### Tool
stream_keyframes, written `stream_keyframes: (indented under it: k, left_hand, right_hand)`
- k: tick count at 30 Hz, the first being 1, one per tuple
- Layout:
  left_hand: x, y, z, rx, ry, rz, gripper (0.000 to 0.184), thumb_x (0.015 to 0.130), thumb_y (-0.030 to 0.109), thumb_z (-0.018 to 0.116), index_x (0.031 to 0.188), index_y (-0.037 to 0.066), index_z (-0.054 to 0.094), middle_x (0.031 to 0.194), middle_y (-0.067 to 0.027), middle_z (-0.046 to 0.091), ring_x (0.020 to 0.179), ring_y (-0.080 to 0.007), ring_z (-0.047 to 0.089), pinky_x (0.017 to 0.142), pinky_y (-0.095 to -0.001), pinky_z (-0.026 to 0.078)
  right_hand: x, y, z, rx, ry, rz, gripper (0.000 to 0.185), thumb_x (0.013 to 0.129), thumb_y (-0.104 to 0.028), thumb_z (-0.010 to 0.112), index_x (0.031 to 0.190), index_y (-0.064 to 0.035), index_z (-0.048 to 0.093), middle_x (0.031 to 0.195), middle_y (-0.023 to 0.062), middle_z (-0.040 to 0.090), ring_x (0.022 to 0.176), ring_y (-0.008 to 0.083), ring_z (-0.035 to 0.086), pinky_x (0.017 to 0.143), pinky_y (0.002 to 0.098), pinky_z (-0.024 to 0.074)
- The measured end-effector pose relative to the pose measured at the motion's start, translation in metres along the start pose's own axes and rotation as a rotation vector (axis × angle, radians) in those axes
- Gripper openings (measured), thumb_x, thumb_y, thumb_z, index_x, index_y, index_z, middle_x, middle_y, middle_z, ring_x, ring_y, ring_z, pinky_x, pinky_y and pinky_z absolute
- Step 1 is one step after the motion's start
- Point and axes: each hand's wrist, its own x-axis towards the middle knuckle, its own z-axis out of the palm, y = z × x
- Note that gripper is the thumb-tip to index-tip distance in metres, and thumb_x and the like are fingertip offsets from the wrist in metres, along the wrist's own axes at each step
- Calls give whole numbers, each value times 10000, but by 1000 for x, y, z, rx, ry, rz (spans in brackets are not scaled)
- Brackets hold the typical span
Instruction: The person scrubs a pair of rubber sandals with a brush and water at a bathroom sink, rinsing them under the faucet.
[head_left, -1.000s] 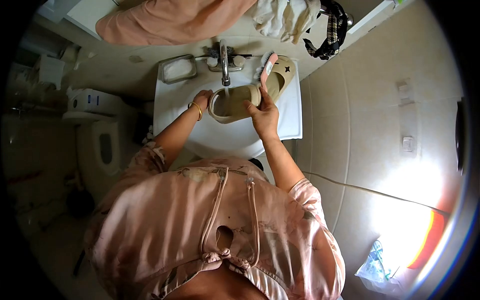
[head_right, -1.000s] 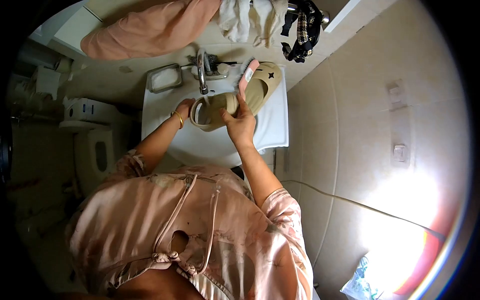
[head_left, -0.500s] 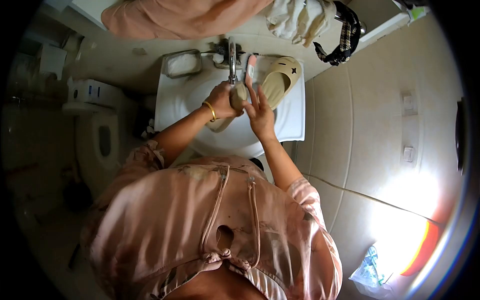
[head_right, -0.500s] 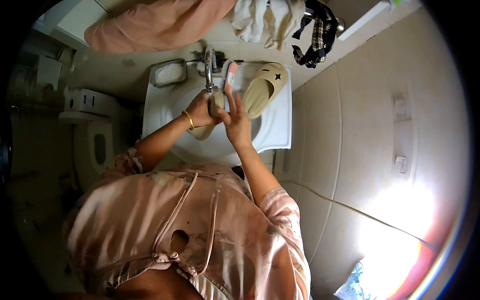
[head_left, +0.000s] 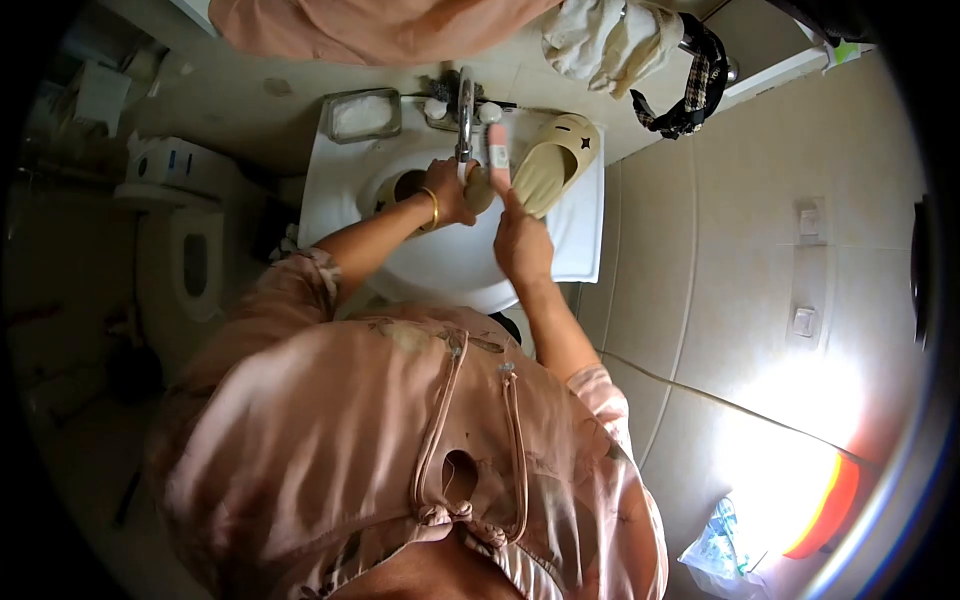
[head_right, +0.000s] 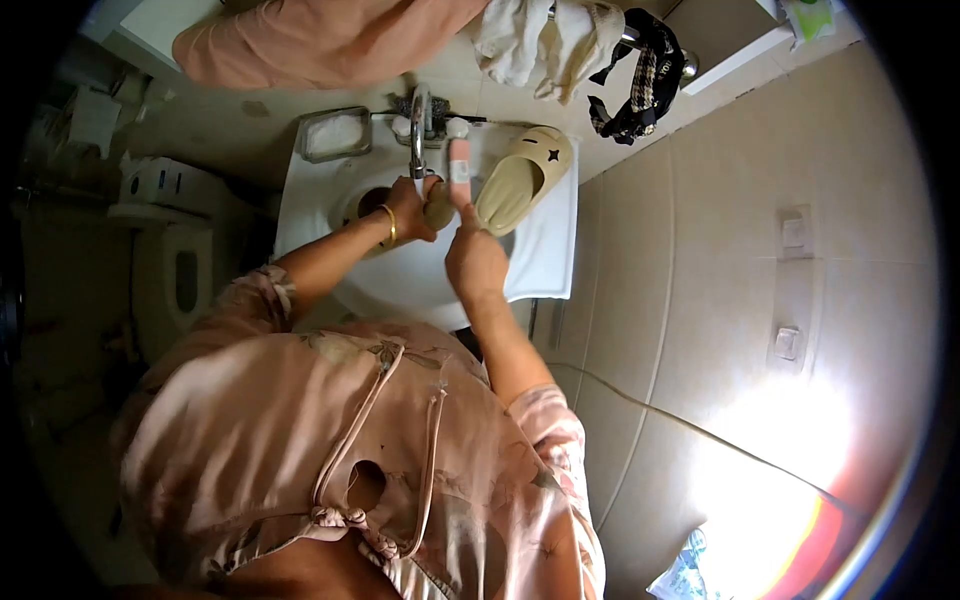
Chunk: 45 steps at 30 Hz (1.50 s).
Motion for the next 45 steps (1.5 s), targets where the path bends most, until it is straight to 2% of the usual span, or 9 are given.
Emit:
stream_keyframes:
  k: [8,11,14,17,21,27,32,41,45]
  left_hand:
    - [31,-43,42,-49,233,129,526,459,290,793,926,123,616,884,-76,655,862,-226,620,785,-328,495]
    - [28,-37,42,-278,103,20,555,409,264,798,912,123,612,864,-77,642,878,-246,618,804,-339,490]
    - [17,-11,-4,186,146,90,500,513,337,750,928,104,595,960,-162,625,909,-338,593,813,-430,470]
    - [37,-48,12,-248,352,-50,585,559,330,734,1056,107,522,1001,-162,604,973,-351,565,838,-433,458]
    - [4,0,-15,-216,-10,-278,774,503,345,771,1175,94,480,1075,-188,566,1014,-350,554,887,-390,453]
    - [36,-45,17,-387,90,17,766,455,336,768,1105,12,524,1069,-227,585,1039,-312,565,886,-386,453]
    - [8,-10,19,-18,182,144,708,424,342,753,1033,37,558,926,-213,580,874,-337,588,807,-383,483]
    - [-11,-4,-7,-257,12,45,834,465,122,751,1217,48,398,1089,-184,501,972,-356,537,846,-410,451]
    - [-20,8,-16,-265,-50,360,867,489,114,746,1258,73,348,1124,-194,478,952,-346,541,829,-384,458]
  right_hand:
    - [-56,-15,-15,-79,-75,-13,417,867,-109,469,1284,-118,455,782,234,625,718,417,603,603,500,472]
    - [-17,-21,-19,-42,-106,-33,431,883,-125,460,1310,-145,403,782,217,621,718,389,613,640,489,483]
    - [-31,-12,-15,10,-70,-65,437,887,-126,454,1320,-133,394,786,216,624,727,392,611,637,487,482]
    - [-66,-11,-11,65,-51,-69,423,872,-85,465,1292,-133,453,850,247,625,746,421,604,645,496,476]
    - [-22,-11,4,6,5,11,387,888,-103,441,1274,-94,448,776,265,613,683,434,593,600,506,464]
    - [-60,-5,7,71,12,-83,425,898,-134,435,1321,-149,400,802,261,617,711,426,600,618,506,472]
    - [-6,-11,-20,131,30,-38,338,905,-117,427,1237,-114,490,738,254,596,703,449,569,598,516,436]
    - [-21,-8,-46,148,-113,22,298,914,-131,455,1181,-19,524,927,286,585,898,443,552,730,426,465]
    - [-7,2,-37,193,-144,-30,325,921,-146,454,1204,2,513,983,285,593,951,416,566,791,379,468]
